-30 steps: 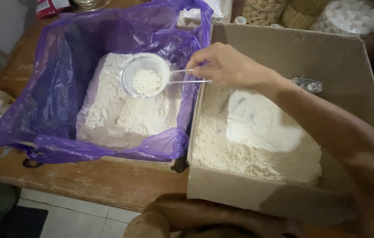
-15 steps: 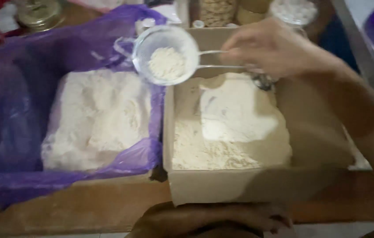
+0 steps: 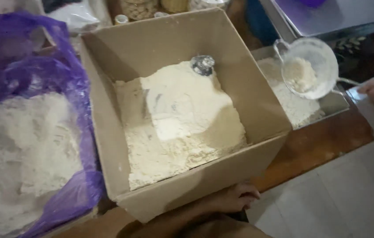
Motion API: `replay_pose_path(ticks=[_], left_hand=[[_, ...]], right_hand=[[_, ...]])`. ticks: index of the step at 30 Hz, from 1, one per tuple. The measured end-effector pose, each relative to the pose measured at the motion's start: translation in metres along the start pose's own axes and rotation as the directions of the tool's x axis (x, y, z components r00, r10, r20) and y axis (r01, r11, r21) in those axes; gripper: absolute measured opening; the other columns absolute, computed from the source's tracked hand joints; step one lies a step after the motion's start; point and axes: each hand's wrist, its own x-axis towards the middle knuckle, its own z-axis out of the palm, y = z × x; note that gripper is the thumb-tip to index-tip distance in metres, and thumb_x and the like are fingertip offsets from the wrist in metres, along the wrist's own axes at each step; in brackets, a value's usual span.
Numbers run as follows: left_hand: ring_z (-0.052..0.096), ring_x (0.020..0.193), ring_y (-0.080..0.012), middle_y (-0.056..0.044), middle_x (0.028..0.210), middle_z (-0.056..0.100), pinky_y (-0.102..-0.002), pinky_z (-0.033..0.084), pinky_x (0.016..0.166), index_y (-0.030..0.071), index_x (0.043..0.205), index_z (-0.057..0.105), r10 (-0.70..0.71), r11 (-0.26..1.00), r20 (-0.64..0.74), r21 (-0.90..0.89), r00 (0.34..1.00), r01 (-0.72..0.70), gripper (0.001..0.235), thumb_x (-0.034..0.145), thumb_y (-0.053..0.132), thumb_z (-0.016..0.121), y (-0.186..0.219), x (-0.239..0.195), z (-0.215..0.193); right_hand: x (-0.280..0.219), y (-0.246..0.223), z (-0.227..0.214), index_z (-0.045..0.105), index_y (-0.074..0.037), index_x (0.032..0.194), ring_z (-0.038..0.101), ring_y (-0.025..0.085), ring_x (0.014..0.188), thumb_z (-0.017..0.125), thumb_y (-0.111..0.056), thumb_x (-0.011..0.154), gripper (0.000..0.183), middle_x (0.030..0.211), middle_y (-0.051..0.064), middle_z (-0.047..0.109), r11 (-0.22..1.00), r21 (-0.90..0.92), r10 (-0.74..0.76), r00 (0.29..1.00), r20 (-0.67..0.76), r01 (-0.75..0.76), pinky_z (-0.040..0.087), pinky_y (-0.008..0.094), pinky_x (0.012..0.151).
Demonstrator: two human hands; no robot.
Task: Sifting flour from a cardboard box into a container using a handheld sifter
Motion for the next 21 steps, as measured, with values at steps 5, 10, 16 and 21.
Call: replay_pose_path(ticks=[5,10,16,21], left_hand=[[0.056,0.066,-0.0137,-0.006,0.093,0.055,-0.028,0.047,0.061,0.007,0.101,0.062,0.136,0.988,-0.015,-0.075,0.991,-0.137,0.016,0.100,-0.006,0.053,-0.016,0.007,0.005],[0.058,0.068,-0.0140,-0.006,0.080,0.063,-0.029,0.050,0.067,0.006,0.107,0.065,0.075,0.995,-0.005,0.062,0.997,-0.074,0.014,0.104,0.003,0.052,0.023,-0.004,-0.004],[0.067,0.072,-0.0172,-0.007,0.099,0.060,-0.029,0.051,0.066,0.005,0.108,0.068,-0.011,0.997,-0.003,0.077,1.000,0.011,0.021,0.101,-0.001,0.048,0.027,-0.004,-0.004],[0.062,0.075,-0.0148,-0.006,0.095,0.061,-0.029,0.048,0.072,0.006,0.108,0.066,0.007,0.998,-0.012,0.065,1.000,-0.006,0.016,0.105,0.002,0.050,0.037,-0.008,-0.006]], right_hand=[[-0.116,-0.070,0.070,0.070,0.011,0.122,0.064,0.035,0.066,0.064,-0.005,0.109,0.022,0.085,0.027,0.068,0.984,-0.084,-0.176,0.928,-0.327,0.157,0.050,0.044,0.058],[-0.109,-0.104,0.103,0.075,0.003,0.107,0.062,0.026,0.088,0.062,-0.017,0.109,0.024,0.100,0.015,0.069,0.967,-0.254,-0.074,0.952,-0.297,-0.004,0.046,0.039,0.079],[-0.103,-0.183,0.114,0.061,-0.010,0.142,0.064,0.040,0.096,0.068,-0.035,0.089,0.059,0.135,0.021,0.064,0.932,-0.146,0.303,0.934,-0.189,-0.332,0.047,0.048,0.066],[-0.077,-0.177,0.114,0.067,0.000,0.127,0.060,0.033,0.068,0.073,-0.018,0.094,0.038,0.096,0.023,0.068,0.960,-0.130,0.234,0.965,-0.114,-0.248,0.047,0.043,0.054]])
